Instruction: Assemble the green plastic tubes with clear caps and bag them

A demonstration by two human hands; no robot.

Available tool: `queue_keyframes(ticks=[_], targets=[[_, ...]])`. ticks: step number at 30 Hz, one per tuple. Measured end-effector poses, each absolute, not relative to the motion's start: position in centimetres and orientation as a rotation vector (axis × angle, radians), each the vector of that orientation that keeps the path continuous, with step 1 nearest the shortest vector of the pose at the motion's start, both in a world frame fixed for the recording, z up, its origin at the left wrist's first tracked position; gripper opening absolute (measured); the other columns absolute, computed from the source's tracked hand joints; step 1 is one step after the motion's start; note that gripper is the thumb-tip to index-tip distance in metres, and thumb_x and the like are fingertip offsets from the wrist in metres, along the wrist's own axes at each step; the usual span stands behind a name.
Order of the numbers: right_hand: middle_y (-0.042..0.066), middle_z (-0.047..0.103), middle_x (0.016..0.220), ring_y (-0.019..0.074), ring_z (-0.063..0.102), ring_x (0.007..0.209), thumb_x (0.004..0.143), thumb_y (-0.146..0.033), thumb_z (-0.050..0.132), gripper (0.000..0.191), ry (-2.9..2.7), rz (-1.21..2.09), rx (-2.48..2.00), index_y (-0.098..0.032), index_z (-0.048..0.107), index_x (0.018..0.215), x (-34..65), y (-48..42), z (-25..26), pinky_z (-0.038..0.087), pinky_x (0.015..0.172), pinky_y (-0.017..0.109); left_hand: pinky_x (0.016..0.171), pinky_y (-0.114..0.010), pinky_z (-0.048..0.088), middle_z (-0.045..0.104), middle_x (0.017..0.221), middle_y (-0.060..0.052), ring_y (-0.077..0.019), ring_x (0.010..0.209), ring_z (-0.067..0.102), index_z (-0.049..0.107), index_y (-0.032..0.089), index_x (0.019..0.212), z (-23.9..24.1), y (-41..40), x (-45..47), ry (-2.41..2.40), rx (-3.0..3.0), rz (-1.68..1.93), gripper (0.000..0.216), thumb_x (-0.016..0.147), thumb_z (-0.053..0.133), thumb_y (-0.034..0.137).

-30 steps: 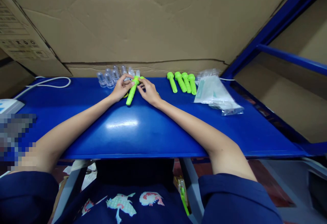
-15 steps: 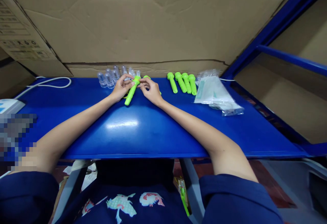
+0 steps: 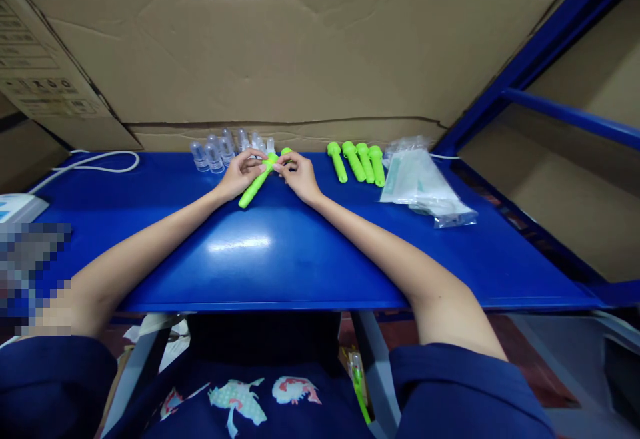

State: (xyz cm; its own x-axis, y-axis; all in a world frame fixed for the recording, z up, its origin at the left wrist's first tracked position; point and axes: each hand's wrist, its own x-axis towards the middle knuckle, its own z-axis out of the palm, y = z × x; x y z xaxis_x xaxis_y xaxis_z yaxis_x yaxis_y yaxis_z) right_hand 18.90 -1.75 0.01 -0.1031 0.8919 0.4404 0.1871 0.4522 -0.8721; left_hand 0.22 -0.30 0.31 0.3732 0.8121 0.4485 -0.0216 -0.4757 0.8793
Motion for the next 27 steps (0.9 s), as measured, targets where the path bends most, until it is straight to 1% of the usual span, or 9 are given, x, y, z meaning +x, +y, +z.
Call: queue_keyframes(ticks=[4,7,11,14,18,20,22,24,27], targets=[[-0.001,0.055,0.071,0.0141,0.054,0.062,0.076,-0.064,0.067,0.044,-1.642,0.767,-0.974,-0.022,0.052,0.081,19.1,-1.3,-0.3,0.045,0.056,0.027,0.077,-0.027,0.055,0.071,0.094,-0.004,-0.0168,0.086,0.072,0.059,0.019,0.102,0.1,-0.3,0.2,0.694,1.788,1.195,0.036,0.080,0.077,0.041],[-0.001,0.054,0.073,0.0147,0.054,0.065,0.081,-0.062,0.061,0.041,-1.690,0.722,-0.977,-0.023,0.048,0.081,19.2,-0.8,-0.7,0.046,0.060,0.028,0.075,-0.027,0.055,0.072,0.093,-0.005,-0.0177,0.086,0.073,0.059,0.018,0.104,0.1,-0.4,0.3,0.709,1.775,1.173,0.037,0.080,0.077,0.041],[0.000,0.054,0.074,0.0163,0.055,0.066,0.092,-0.051,0.052,0.029,-1.739,0.593,-1.047,-0.024,0.044,0.084,19.1,-0.5,-1.1,0.047,0.065,0.030,0.076,-0.027,0.055,0.072,0.093,-0.004,-0.0166,0.086,0.073,0.058,0.018,0.103,0.3,-0.7,0.4,0.706,1.757,1.168,0.038,0.078,0.078,0.039],[-0.001,0.054,0.074,0.0171,0.055,0.067,0.097,-0.047,0.045,0.025,-1.769,0.518,-1.105,-0.025,0.040,0.086,19.1,-0.6,-1.2,0.049,0.068,0.032,0.075,-0.026,0.055,0.071,0.091,-0.002,-0.0144,0.082,0.072,0.054,0.021,0.105,0.3,-0.7,0.4,0.679,1.725,1.158,0.045,0.076,0.080,0.042],[-0.002,0.054,0.073,0.0167,0.058,0.065,0.098,-0.056,0.045,0.031,-1.765,0.529,-1.080,-0.026,0.038,0.092,19.2,-1.0,-1.1,0.051,0.068,0.032,0.074,-0.027,0.055,0.070,0.091,-0.002,-0.0158,0.081,0.072,0.048,0.022,0.112,-0.1,-0.2,0.3,0.679,1.695,1.157,0.058,0.073,0.082,0.050],[-0.004,0.054,0.072,0.0154,0.058,0.060,0.096,-0.063,0.046,0.038,-1.731,0.580,-1.051,-0.026,0.037,0.096,19.1,-1.1,-1.1,0.050,0.063,0.030,0.078,-0.031,0.056,0.070,0.095,-0.004,-0.0178,0.087,0.072,0.047,0.022,0.114,-0.2,0.0,0.3,0.685,1.688,1.170,0.062,0.073,0.082,0.052],[-0.005,0.053,0.072,0.0132,0.056,0.055,0.094,-0.071,0.045,0.045,-1.699,0.645,-1.003,-0.027,0.037,0.099,19.0,-1.0,-1.2,0.049,0.056,0.028,0.082,-0.032,0.056,0.070,0.099,-0.005,-0.0176,0.089,0.072,0.048,0.021,0.115,-0.3,0.0,0.3,0.696,1.685,1.212,0.062,0.073,0.082,0.053],[-0.004,0.055,0.078,0.0108,0.056,0.053,0.090,-0.077,0.046,0.052,-1.655,0.687,-0.932,-0.027,0.037,0.100,18.7,-0.9,-1.4,0.047,0.050,0.025,0.083,-0.030,0.056,0.069,0.100,-0.005,-0.0149,0.087,0.071,0.049,0.021,0.114,-0.3,0.0,0.5,0.724,1.692,1.285,0.061,0.073,0.083,0.051],[-0.002,0.059,0.090,0.0094,0.060,0.056,0.083,-0.080,0.054,0.059,-1.579,0.740,-0.821,-0.028,0.041,0.105,18.4,-0.7,-1.5,0.048,0.046,0.022,0.078,-0.024,0.054,0.068,0.103,-0.004,-0.0112,0.084,0.069,0.051,0.021,0.108,-0.1,-0.3,0.6,0.783,1.738,1.405,0.058,0.070,0.086,0.045]])
